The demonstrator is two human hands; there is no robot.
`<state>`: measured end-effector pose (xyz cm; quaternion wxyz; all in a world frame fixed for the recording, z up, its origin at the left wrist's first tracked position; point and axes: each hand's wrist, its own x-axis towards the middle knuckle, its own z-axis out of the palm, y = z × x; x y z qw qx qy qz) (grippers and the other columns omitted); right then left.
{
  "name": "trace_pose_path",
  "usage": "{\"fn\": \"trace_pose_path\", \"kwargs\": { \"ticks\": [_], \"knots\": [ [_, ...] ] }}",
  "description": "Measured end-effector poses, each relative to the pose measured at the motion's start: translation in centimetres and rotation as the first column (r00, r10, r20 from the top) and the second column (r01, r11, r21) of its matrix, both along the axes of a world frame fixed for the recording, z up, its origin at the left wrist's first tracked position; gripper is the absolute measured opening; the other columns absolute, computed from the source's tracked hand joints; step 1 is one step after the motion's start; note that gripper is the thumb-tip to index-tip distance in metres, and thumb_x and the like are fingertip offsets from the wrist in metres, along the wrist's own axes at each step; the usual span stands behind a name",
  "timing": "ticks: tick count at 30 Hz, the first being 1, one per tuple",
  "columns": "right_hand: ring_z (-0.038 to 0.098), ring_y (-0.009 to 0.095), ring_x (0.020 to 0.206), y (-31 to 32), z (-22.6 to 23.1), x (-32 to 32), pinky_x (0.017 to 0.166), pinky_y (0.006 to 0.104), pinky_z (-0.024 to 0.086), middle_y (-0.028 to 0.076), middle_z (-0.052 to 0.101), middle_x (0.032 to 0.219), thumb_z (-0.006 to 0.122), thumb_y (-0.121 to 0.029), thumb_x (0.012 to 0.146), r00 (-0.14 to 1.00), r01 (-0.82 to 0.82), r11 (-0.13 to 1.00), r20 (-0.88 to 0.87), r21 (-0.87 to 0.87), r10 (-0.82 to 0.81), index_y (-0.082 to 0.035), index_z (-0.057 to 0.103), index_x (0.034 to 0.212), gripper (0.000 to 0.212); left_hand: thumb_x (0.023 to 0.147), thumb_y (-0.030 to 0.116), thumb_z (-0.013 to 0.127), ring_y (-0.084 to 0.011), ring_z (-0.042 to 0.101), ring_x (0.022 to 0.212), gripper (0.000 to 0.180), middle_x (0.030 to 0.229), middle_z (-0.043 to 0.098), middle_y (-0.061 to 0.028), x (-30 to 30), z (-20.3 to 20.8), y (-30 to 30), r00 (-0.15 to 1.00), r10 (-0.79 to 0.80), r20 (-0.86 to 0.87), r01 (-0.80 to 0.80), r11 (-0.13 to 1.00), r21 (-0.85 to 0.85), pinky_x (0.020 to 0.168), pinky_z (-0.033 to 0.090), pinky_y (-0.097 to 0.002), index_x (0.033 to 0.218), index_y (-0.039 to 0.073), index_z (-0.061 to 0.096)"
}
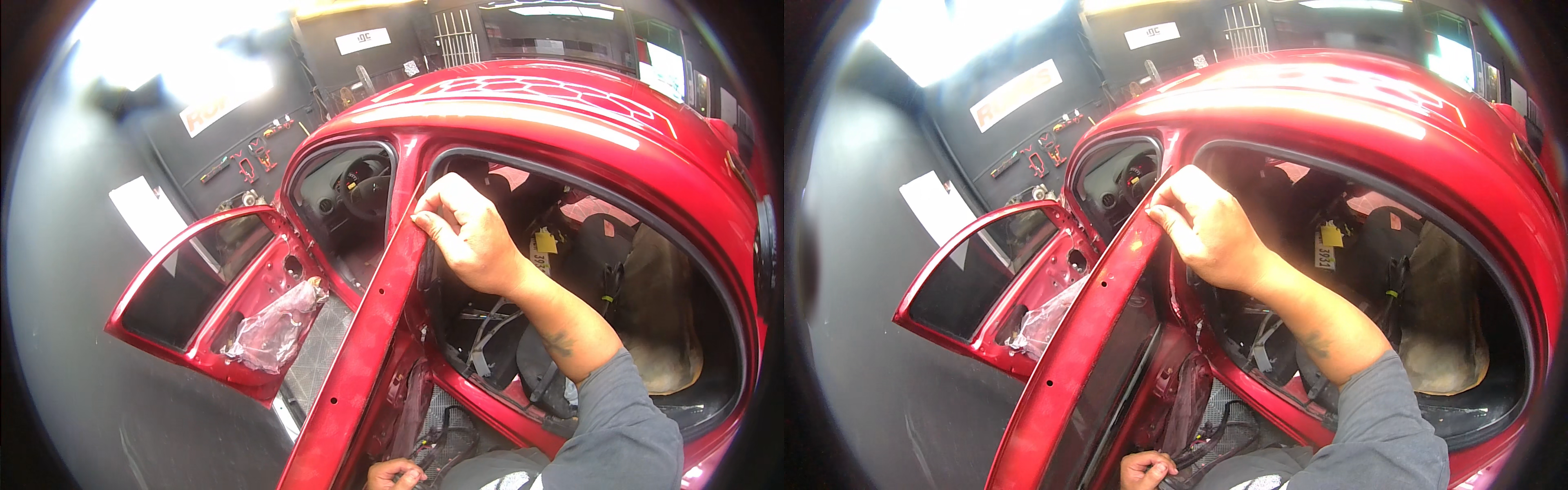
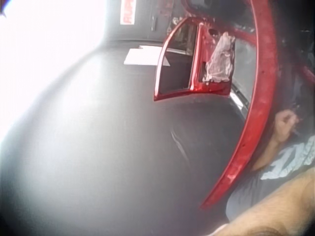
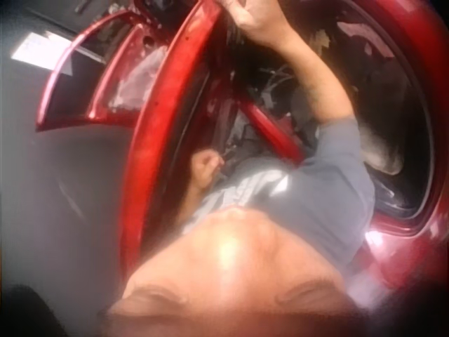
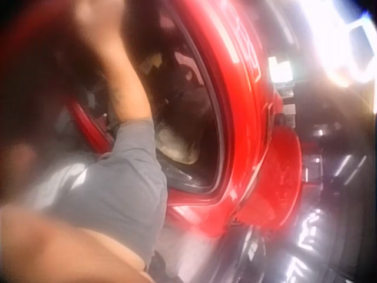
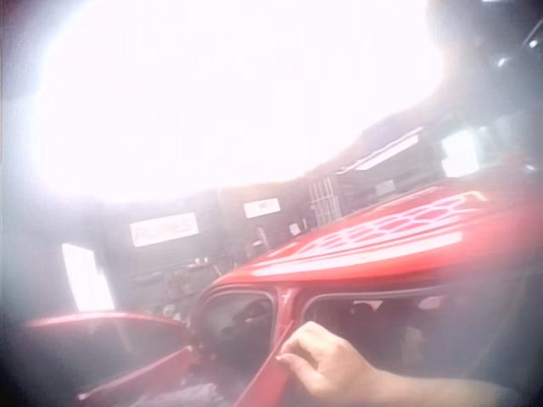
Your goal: The person installs black rubber weather stripping along the perimeter of a red car door frame. They press the seal into the channel by hand, working around the edges and corners to secure it in place.
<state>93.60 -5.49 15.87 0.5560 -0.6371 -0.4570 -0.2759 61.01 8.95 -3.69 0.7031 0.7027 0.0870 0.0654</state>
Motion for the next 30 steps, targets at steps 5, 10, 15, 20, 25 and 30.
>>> {"fn": "trace_pose_path", "kwargs": {
  "ticks": [5, 10, 15, 20, 25, 30],
  "knots": [
    [0.066, 0.037, 0.086, 0.2, 0.2, -0.7, 0.076, 0.0442, 0.052, 0.017, 0.063, 0.097, 0.065, -0.012, 0.098, 0.992, 0.121, 0.993, 0.041, -0.012, -0.121, -0.001, 0.062, 0.098, 0.012, 0.097, 0.022, 0.066, -0.0102, 0.055, 0.063, 0.028, 0.073, 0.065, -0.0028, 0.3, 0.7, -0.3, 1.0, -0.005, 0.016, 0.005, 1.0, 0.02, 0.058, 0.043, -0.0268, 0.079, 0.001, 0.07],
    [0.064, 0.043, 0.082, -0.2, 1.0, -1.3, 0.072, 0.0493, 0.051, 0.021, 0.063, 0.09, 0.059, -0.019, 0.1, 0.988, 0.154, 0.982, 0.022, -0.108, -0.152, -0.001, 0.059, 0.093, 0.019, 0.097, 0.023, 0.065, -0.0109, 0.057, 0.064, 0.028, 0.075, 0.066, -0.0039, 0.0, 0.8, -0.3, 1.0, -0.003, -0.001, 0.003, 1.0, 0.008, 0.059, 0.044, -0.027, 0.079, 0.001, 0.07],
    [0.062, 0.045, 0.078, -0.1, 1.6, -1.3, 0.07, 0.0509, 0.05, 0.023, 0.064, 0.083, 0.058, -0.021, 0.098, 0.991, 0.133, 0.973, -0.007, -0.19, -0.137, -0.001, 0.057, 0.09, 0.022, 0.097, 0.023, 0.065, -0.0118, 0.059, 0.065, 0.028, 0.075, 0.067, -0.0039, -0.1, 0.9, -0.5, 1.0, 0.0, 0.005, -0.001, 1.0, 0.029, 0.06, 0.046, -0.0271, 0.08, 0.001, 0.07],
    [0.066, 0.038, 0.078, -0.1, 0.7, -1.3, 0.067, 0.0467, 0.052, 0.019, 0.066, 0.083, 0.062, -0.017, 0.096, 0.991, 0.114, 0.986, -0.059, -0.122, -0.122, -0.002, 0.06, 0.09, 0.016, 0.097, 0.024, 0.065, -0.0116, 0.059, 0.065, 0.029, 0.076, 0.067, -0.0039, -0.6, 0.7, -0.5, 1.0, -0.018, 0.013, 0.017, 0.999, 0.048, 0.06, 0.046, -0.0269, 0.08, 0.001, 0.07],
    [0.07, 0.028, 0.08, 0.2, -0.3, 0.4, 0.07, 0.0377, 0.056, 0.012, 0.069, 0.088, 0.072, -0.005, 0.092, 0.97, 0.049, 0.99, 0.231, 0.133, -0.079, -0.006, 0.071, 0.101, 0.01, 0.098, 0.026, 0.065, -0.0109, 0.058, 0.064, 0.03, 0.075, 0.066, -0.0031, -1.3, 0.5, -0.2, 0.999, 0.0, 0.037, -0.002, 0.998, 0.058, 0.06, 0.045, -0.0267, 0.08, 0.002, 0.07],
    [0.069, 0.02, 0.081, -0.1, -0.7, 2.5, 0.073, 0.0312, 0.056, 0.01, 0.068, 0.092, 0.068, 0.006, 0.092, 0.971, -0.033, 0.995, 0.238, 0.097, 0.009, -0.003, 0.075, 0.103, 0.016, 0.098, 0.028, 0.065, -0.0105, 0.058, 0.064, 0.032, 0.075, 0.066, -0.0029, -1.9, 0.0, -0.4, 0.999, 0.024, 0.033, -0.026, 0.998, 0.054, 0.06, 0.045, -0.0265, 0.081, 0.002, 0.07]
  ]
}}
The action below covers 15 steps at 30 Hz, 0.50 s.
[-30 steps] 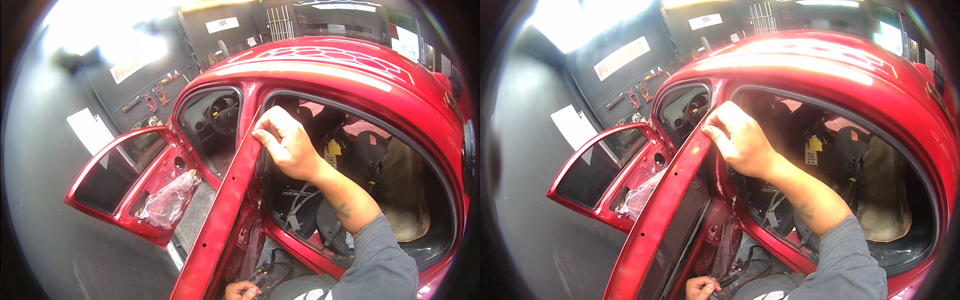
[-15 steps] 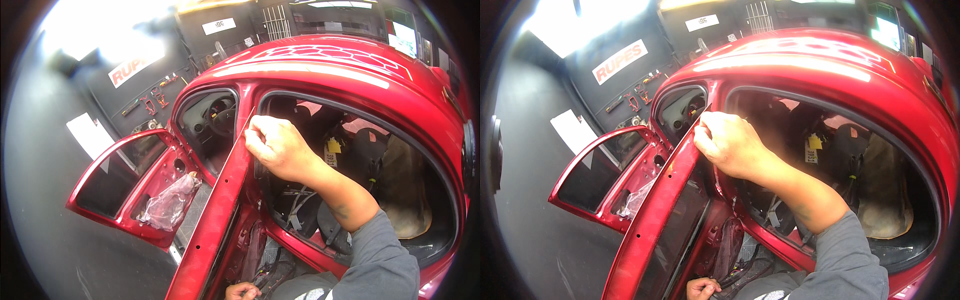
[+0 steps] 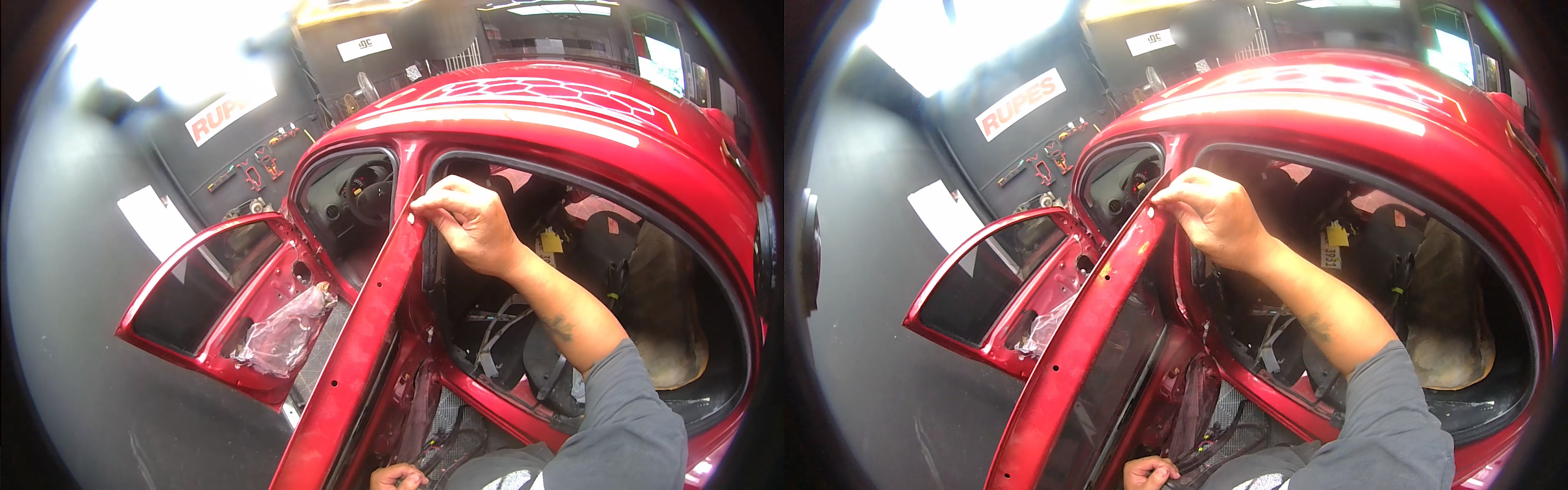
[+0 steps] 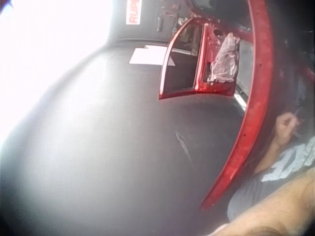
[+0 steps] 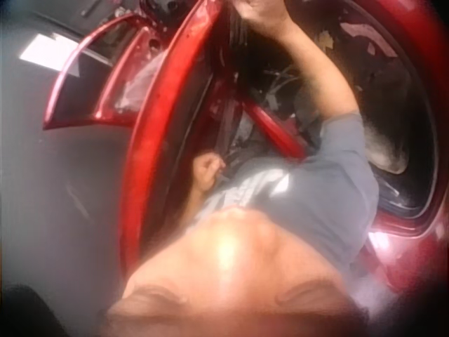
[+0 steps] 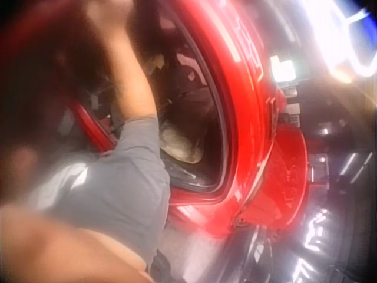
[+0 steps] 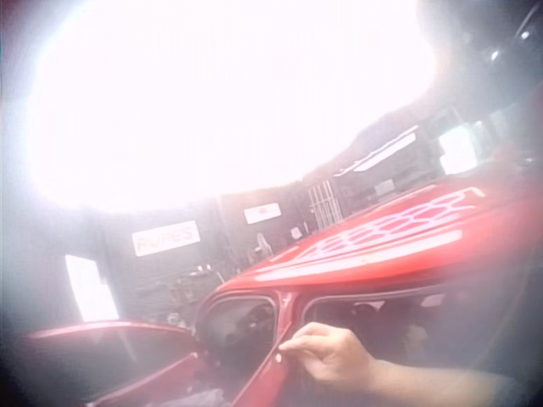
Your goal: The person installs black rubber weather stripping along the perimeter of a red car door frame. They press the seal into the channel by hand, working around the edges and corners to secure it in place.
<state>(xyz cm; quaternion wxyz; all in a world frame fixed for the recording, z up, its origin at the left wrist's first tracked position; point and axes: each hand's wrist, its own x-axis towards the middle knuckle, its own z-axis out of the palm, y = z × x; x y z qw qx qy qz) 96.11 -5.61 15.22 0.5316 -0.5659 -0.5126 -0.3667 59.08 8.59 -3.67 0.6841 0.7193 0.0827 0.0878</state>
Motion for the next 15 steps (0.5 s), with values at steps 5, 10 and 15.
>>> {"fn": "trace_pose_path", "kwargs": {
  "ticks": [5, 10, 15],
  "knots": [
    [0.062, 0.008, 0.077, -1.4, 0.1, -2.0, 0.068, 0.0227, 0.048, 0.006, 0.067, 0.09, 0.065, 0.008, 0.092, 0.991, 0.056, 0.998, -0.126, 0.01, -0.054, 0.0, 0.075, 0.103, 0.017, 0.098, 0.028, 0.066, -0.0103, 0.058, 0.064, 0.033, 0.076, 0.066, -0.003, 0.6, 1.1, -0.7, 1.0, 0.014, -0.006, -0.014, 0.997, 0.08, 0.06, 0.045, -0.026, 0.081, 0.001, 0.07],
    [0.069, 0.02, 0.073, -3.6, -7.9, -9.1, 0.065, 0.0328, 0.054, 0.012, 0.071, 0.087, 0.073, -0.008, 0.088, 0.896, -0.158, 0.987, -0.417, 0.018, 0.151, -0.004, 0.075, 0.097, 0.01, 0.097, 0.031, 0.07, -0.0157, 0.064, 0.078, 0.037, 0.086, 0.07, -0.0099, 2.4, -0.3, -0.5, 0.996, -0.023, 0.086, 0.016, 0.996, 0.086, 0.072, 0.05, -0.0308, 0.099, -0.006, 0.068],
    [0.069, 0.03, 0.102, -3.6, -28.8, -16.4, 0.086, 0.0417, 0.053, 0.017, 0.07, 0.106, 0.059, -0.045, 0.104, 0.523, -0.68, 0.718, -0.784, -0.148, 0.335, -0.002, 0.07, 0.117, 0.046, 0.097, 0.01, 0.071, -0.0081, 0.06, 0.086, 0.022, 0.094, 0.069, -0.0025, 6.0, -1.1, -3.2, 0.958, -0.045, -0.284, 0.09, 0.985, 0.149, 0.079, 0.05, -0.0247, 0.113, -0.003, 0.065]
  ]
}}
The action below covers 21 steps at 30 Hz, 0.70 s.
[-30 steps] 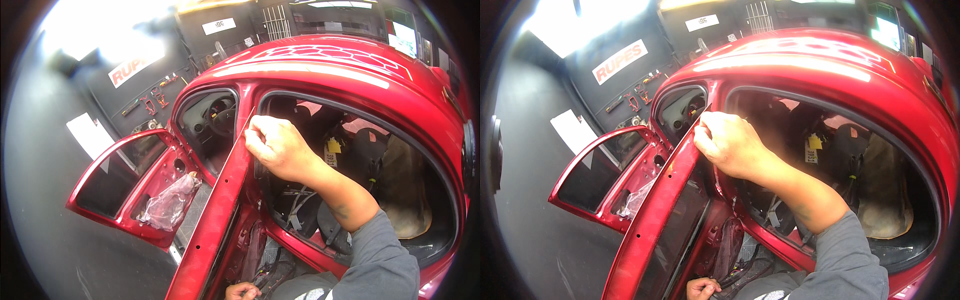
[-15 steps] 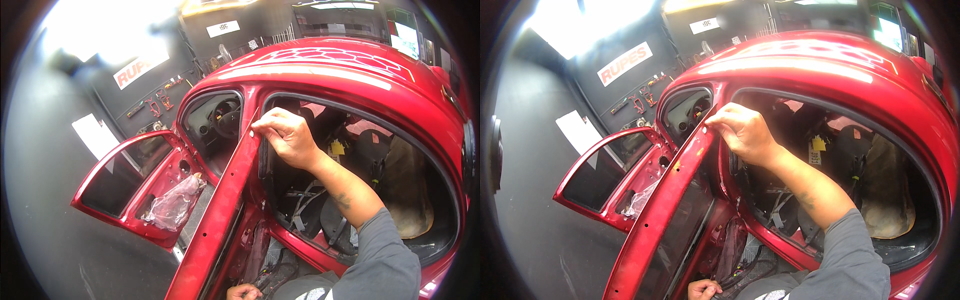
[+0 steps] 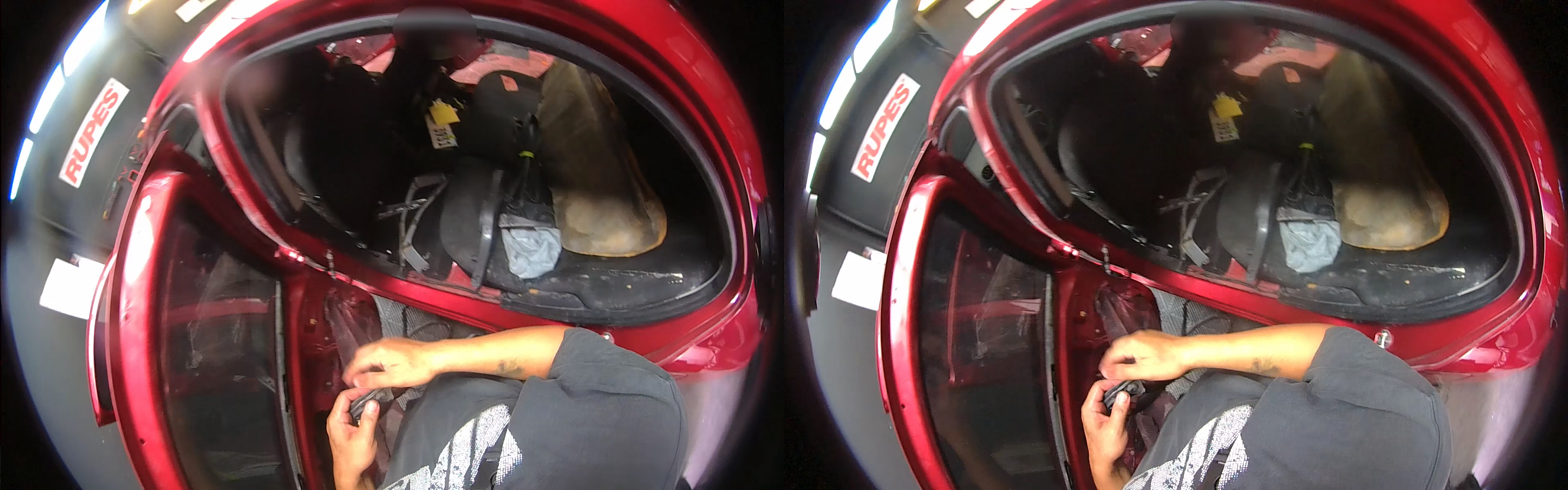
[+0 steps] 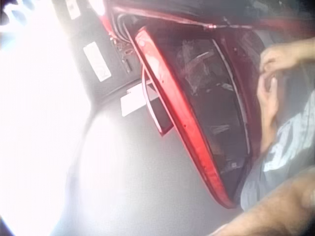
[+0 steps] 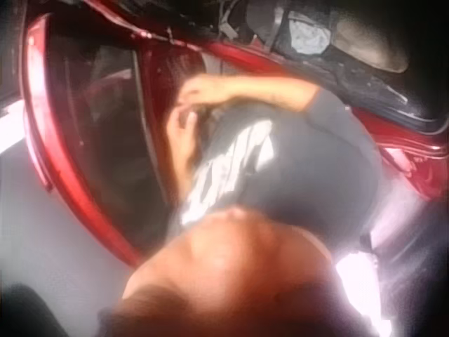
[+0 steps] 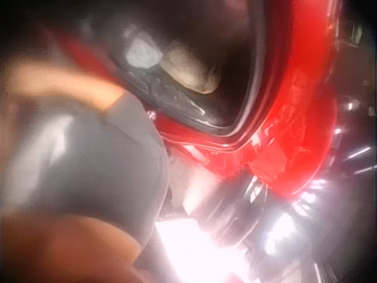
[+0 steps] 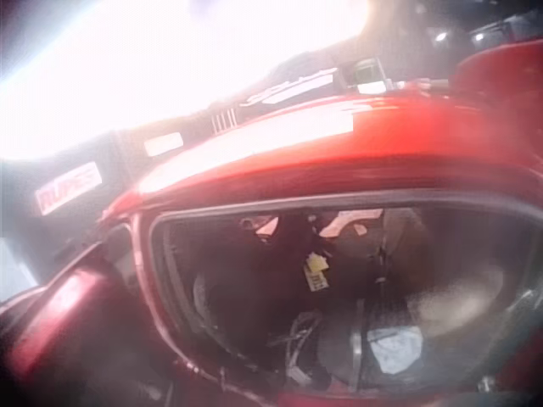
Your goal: The person installs black rubber weather stripping along the perimeter of a red car door frame. They press the seal into the channel by hand, working around the edges and corners to secure it in place.
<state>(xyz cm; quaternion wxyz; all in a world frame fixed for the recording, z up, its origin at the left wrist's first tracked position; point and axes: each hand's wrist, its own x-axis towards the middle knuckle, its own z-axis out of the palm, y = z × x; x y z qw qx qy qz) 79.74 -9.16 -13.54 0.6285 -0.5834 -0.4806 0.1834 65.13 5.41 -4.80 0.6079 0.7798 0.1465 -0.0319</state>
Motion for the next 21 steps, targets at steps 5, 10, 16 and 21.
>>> {"fn": "trace_pose_path", "kwargs": {
  "ticks": [5, 10, 16, 21],
  "knots": [
    [0.065, 0.013, 0.093, -6.9, -5.1, -2.5, 0.08, 0.0346, 0.051, 0.004, 0.073, 0.097, 0.068, -0.064, 0.094, 0.795, -0.251, 0.963, -0.546, 0.1, 0.264, 0.0, 0.071, 0.105, 0.066, 0.098, 0.005, 0.068, -0.0088, 0.06, 0.083, 0.012, 0.091, 0.068, -0.0022, 1.8, -2.4, -2.9, 0.983, -0.025, 0.183, -0.005, 0.987, 0.16, 0.075, 0.05, -0.0249, 0.107, -0.003, 0.065],
    [0.07, 0.021, 0.084, -11.5, -6.0, -6.4, 0.073, 0.0398, 0.052, 0.011, 0.076, 0.093, 0.074, -0.035, 0.096, 0.965, 0.073, 0.924, -0.208, -0.375, -0.161, -0.006, 0.073, 0.112, 0.033, 0.106, 0.017, 0.062, -0.0052, 0.047, 0.047, 0.016, 0.063, 0.055, 0.0013, 3.8, 0.2, -5.2, 0.969, -0.027, 0.244, 0.003, 0.995, 0.099, 0.043, 0.038, -0.0216, 0.094, 0.007, 0.056],
    [0.07, 0.015, 0.097, -16.1, -5.4, -14.6, 0.087, 0.0318, 0.055, 0.012, 0.077, 0.105, 0.065, -0.025, 0.104, 0.642, 0.245, 0.965, -0.73, -0.095, -0.235, 0.004, 0.066, 0.125, 0.036, 0.109, 0.026, 0.055, -0.0111, 0.053, 0.057, 0.026, 0.074, 0.058, -0.0021, 4.3, -2.0, -4.2, 0.947, -0.314, 0.064, 0.316, 0.88, -0.354, 0.055, 0.047, -0.0277, 0.118, 0.002, 0.06],
    [0.065, 0.01, 0.085, -17.5, -6.5, -24.3, 0.077, 0.0273, 0.054, 0.01, 0.074, 0.109, 0.069, -0.022, 0.102, 0.542, 0.468, 0.838, -0.657, -0.281, -0.524, 0.001, 0.064, 0.13, 0.036, 0.108, 0.03, 0.054, -0.0146, 0.054, 0.058, 0.048, 0.083, 0.06, -0.0057, -0.3, -4.3, -5.9, 0.844, -0.532, 0.062, 0.423, 0.591, -0.687, 0.058, 0.049, -0.0316, 0.142, -0.005, 0.051]
  ]
}}
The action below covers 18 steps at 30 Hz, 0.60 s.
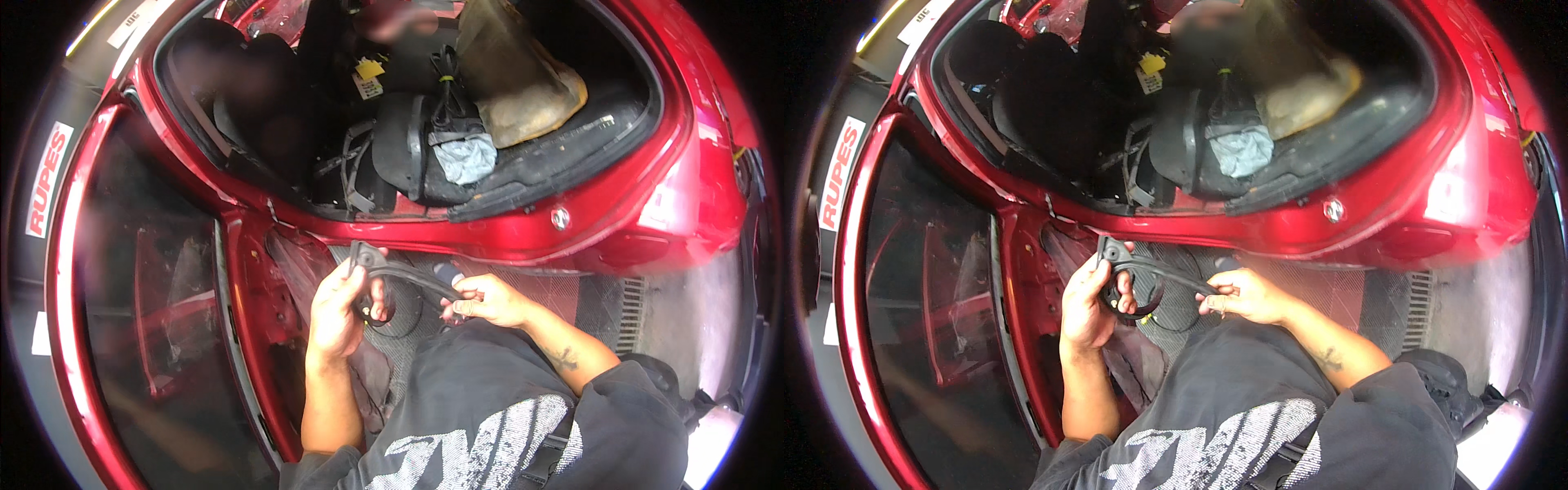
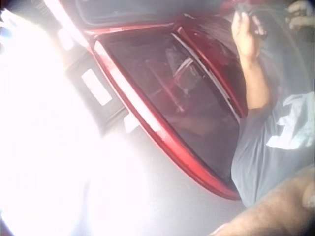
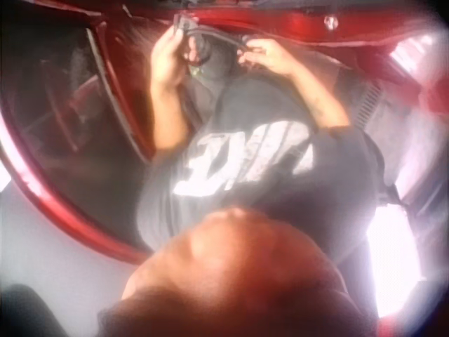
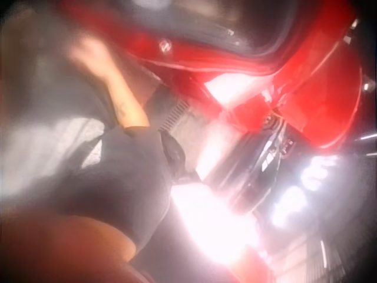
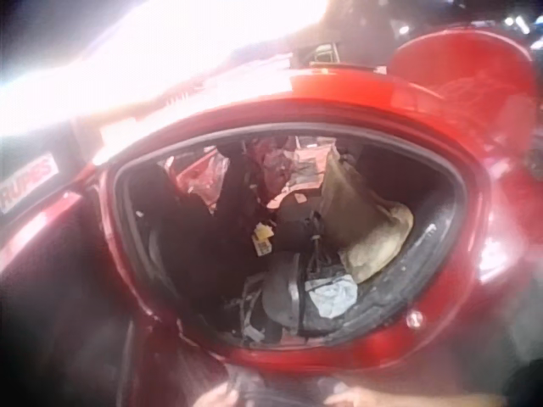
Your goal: The person installs black rubber weather stripping along the perimeter of a red car door frame. They press the seal into the channel by hand, working around the edges and corners to secure it in place.
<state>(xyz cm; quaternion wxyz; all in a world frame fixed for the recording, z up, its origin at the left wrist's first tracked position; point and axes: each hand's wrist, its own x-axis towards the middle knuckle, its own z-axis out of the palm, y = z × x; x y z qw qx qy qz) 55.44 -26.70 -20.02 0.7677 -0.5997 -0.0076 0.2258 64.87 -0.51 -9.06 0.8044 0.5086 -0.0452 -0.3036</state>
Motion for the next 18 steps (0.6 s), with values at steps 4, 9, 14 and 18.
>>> {"fn": "trace_pose_path", "kwargs": {
  "ticks": [4, 9, 14, 18],
  "knots": [
    [0.065, 0.012, 0.094, -0.2, -0.8, -7.3, 0.082, 0.0263, 0.053, 0.007, 0.066, 0.112, 0.068, -0.008, 0.096, 0.853, 0.501, 0.859, -0.108, -0.11, -0.511, -0.005, 0.063, 0.128, 0.032, 0.108, 0.027, 0.055, -0.0127, 0.054, 0.056, 0.048, 0.083, 0.066, -0.007, -4.6, -1.2, -1.6, 0.992, -0.124, -0.005, 0.124, 0.992, 0.035, 0.053, 0.047, -0.0282, 0.142, -0.007, 0.051],
    [0.065, 0.019, 0.098, -4.6, -3.3, -15.6, 0.092, 0.0322, 0.054, 0.009, 0.066, 0.11, 0.055, 0.01, 0.09, 0.665, 0.731, 0.674, -0.331, 0.104, -0.67, 0.001, 0.063, 0.125, 0.037, 0.109, 0.026, 0.054, -0.0124, 0.052, 0.049, 0.035, 0.08, 0.068, -0.0121, -9.3, -1.8, -4.1, 0.979, -0.196, -0.049, 0.197, 0.98, 0.025, 0.048, 0.045, -0.027, 0.128, -0.003, 0.056],
    [0.067, 0.027, 0.116, -7.0, -0.2, -20.3, 0.099, 0.0384, 0.056, 0.019, 0.066, 0.125, 0.058, 0.005, 0.098, 0.748, 0.655, 0.607, -0.277, 0.45, -0.603, 0.002, 0.056, 0.132, 0.034, 0.109, 0.025, 0.054, -0.0122, 0.05, 0.047, 0.023, 0.077, 0.068, -0.0134, -13.2, -1.4, -8.4, 0.955, -0.273, -0.113, 0.272, 0.962, -0.022, 0.046, 0.043, -0.0272, 0.12, 0.005, 0.054],
    [0.065, 0.031, 0.124, -10.1, 2.8, -23.1, 0.1, 0.0399, 0.057, 0.022, 0.065, 0.13, 0.057, -0.004, 0.105, 0.793, 0.563, 0.556, -0.21, 0.611, -0.572, -0.002, 0.048, 0.138, 0.035, 0.108, 0.024, 0.057, -0.0128, 0.045, 0.042, 0.018, 0.072, 0.065, -0.0135, -18.1, -0.9, -13.1, 0.936, -0.327, -0.128, 0.331, 0.944, 0.013, 0.045, 0.041, -0.0269, 0.114, 0.008, 0.053]
  ]
}}
